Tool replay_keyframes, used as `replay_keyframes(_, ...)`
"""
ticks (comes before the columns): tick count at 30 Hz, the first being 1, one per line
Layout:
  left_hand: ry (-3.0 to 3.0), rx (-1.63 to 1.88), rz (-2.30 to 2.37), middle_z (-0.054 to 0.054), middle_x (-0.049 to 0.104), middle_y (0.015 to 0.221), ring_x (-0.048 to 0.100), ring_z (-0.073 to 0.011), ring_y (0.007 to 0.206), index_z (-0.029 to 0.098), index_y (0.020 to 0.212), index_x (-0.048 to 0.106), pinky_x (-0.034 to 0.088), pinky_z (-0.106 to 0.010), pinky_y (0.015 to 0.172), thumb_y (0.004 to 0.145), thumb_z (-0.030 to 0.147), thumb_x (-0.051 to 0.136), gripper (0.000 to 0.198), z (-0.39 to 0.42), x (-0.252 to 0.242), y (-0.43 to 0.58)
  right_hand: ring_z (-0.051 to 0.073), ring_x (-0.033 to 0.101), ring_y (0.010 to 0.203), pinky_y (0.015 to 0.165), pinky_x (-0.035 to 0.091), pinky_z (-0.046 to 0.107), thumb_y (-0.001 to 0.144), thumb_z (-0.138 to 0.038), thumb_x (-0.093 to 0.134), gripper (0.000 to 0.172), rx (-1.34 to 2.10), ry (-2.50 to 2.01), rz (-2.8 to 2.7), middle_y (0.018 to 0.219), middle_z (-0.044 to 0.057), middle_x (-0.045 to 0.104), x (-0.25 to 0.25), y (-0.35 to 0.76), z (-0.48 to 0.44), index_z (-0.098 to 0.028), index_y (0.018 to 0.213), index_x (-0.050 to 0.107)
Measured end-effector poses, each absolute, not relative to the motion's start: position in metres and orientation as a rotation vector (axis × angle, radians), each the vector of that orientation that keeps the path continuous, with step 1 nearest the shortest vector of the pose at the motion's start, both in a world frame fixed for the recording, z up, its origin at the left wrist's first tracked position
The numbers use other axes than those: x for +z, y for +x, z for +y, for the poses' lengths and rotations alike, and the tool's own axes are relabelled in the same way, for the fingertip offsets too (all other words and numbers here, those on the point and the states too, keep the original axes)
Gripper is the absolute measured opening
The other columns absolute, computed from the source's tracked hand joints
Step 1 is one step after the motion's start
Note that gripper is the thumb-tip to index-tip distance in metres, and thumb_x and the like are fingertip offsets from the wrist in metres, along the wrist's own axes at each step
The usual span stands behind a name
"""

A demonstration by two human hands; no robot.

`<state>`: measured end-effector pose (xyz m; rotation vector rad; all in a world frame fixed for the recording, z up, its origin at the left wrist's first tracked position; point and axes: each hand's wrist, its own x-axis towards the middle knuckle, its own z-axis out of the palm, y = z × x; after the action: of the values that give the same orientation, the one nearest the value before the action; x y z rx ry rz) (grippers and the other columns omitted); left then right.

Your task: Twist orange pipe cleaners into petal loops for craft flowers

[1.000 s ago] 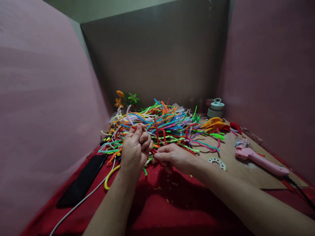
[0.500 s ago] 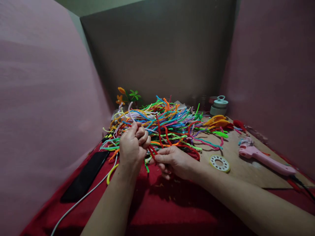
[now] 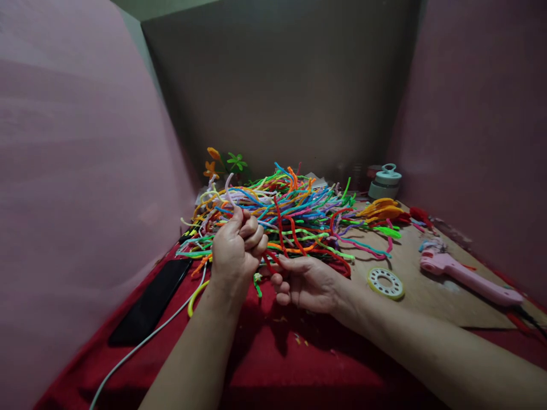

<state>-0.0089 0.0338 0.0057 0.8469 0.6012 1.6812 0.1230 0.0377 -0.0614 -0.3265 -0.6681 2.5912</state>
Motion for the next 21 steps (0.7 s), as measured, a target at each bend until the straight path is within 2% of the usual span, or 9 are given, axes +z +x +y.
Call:
replay_keyframes(9, 0.910, 1.776, 0.639, 0.010, 0.021, 0.046, 0.013, -0.0037, 0.033, 0.016, 0.071, 0.048, 0.013, -0.018, 0.031, 0.086, 0.032, 0.049, 0.021, 0.029, 0.007, -0.002, 0.004, 0.039, 0.046, 0.044, 0.035, 0.019, 0.069, -0.006, 0.056, 0.010, 2.485, -0.396, -0.769, 0.069, 0.002, 0.057, -0.061, 0.120, 0.034, -0.007, 0.078, 0.062)
replay_keyframes(12, 0.952, 1.860, 0.668, 0.009, 0.023, 0.046, 0.016, -0.0035, 0.033, 0.017, 0.070, 0.048, 0.015, -0.018, 0.032, 0.084, 0.034, 0.052, 0.023, 0.024, 0.009, 0.004, 0.005, 0.040, 0.044, 0.041, 0.035, 0.019, 0.070, -0.014, 0.060, 0.008, 2.406, -0.536, -0.877, 0.060, 0.001, 0.055, -0.062, 0.119, 0.035, -0.007, 0.072, 0.064)
replay_keyframes(15, 1.001, 1.983, 0.658, 0.009, 0.027, 0.046, 0.021, -0.0030, 0.034, 0.017, 0.071, 0.051, 0.018, -0.018, 0.033, 0.082, 0.035, 0.056, 0.022, 0.019, 0.011, 0.010, 0.005, 0.039, 0.039, 0.037, 0.031, 0.019, 0.070, -0.025, 0.065, 0.018, 2.253, -0.625, -1.048, 0.049, -0.002, 0.048, -0.063, 0.119, 0.035, -0.008, 0.070, 0.065)
replay_keyframes(18, 1.041, 1.988, 0.581, 0.006, 0.043, 0.053, 0.038, -0.0035, 0.041, 0.018, 0.081, 0.057, 0.033, -0.017, 0.041, 0.078, 0.030, 0.062, 0.014, 0.020, 0.010, 0.011, 0.004, 0.036, 0.035, 0.034, 0.027, 0.018, 0.068, -0.031, 0.068, 0.022, 2.092, -0.627, -1.102, 0.048, -0.004, 0.047, -0.060, 0.121, 0.037, -0.010, 0.069, 0.064)
replay_keyframes(20, 1.072, 1.895, 0.579, 0.001, 0.058, 0.071, 0.055, -0.0078, 0.060, 0.018, 0.088, 0.060, 0.043, -0.020, 0.055, 0.075, 0.025, 0.065, 0.016, 0.024, 0.006, 0.008, 0.004, 0.037, 0.035, 0.034, 0.026, 0.018, 0.068, -0.032, 0.068, 0.022, 1.996, -0.581, -1.084, 0.047, -0.004, 0.048, -0.058, 0.122, 0.039, -0.010, 0.069, 0.064)
replay_keyframes(21, 1.095, 1.824, 0.613, -0.002, 0.062, 0.080, 0.059, -0.0108, 0.071, 0.018, 0.090, 0.061, 0.045, -0.021, 0.061, 0.074, 0.024, 0.065, 0.018, 0.027, 0.004, 0.006, 0.005, 0.037, 0.035, 0.034, 0.026, 0.018, 0.069, -0.032, 0.068, 0.022, 1.958, -0.550, -1.071, 0.047, -0.004, 0.048, -0.056, 0.123, 0.041, -0.011, 0.070, 0.064)
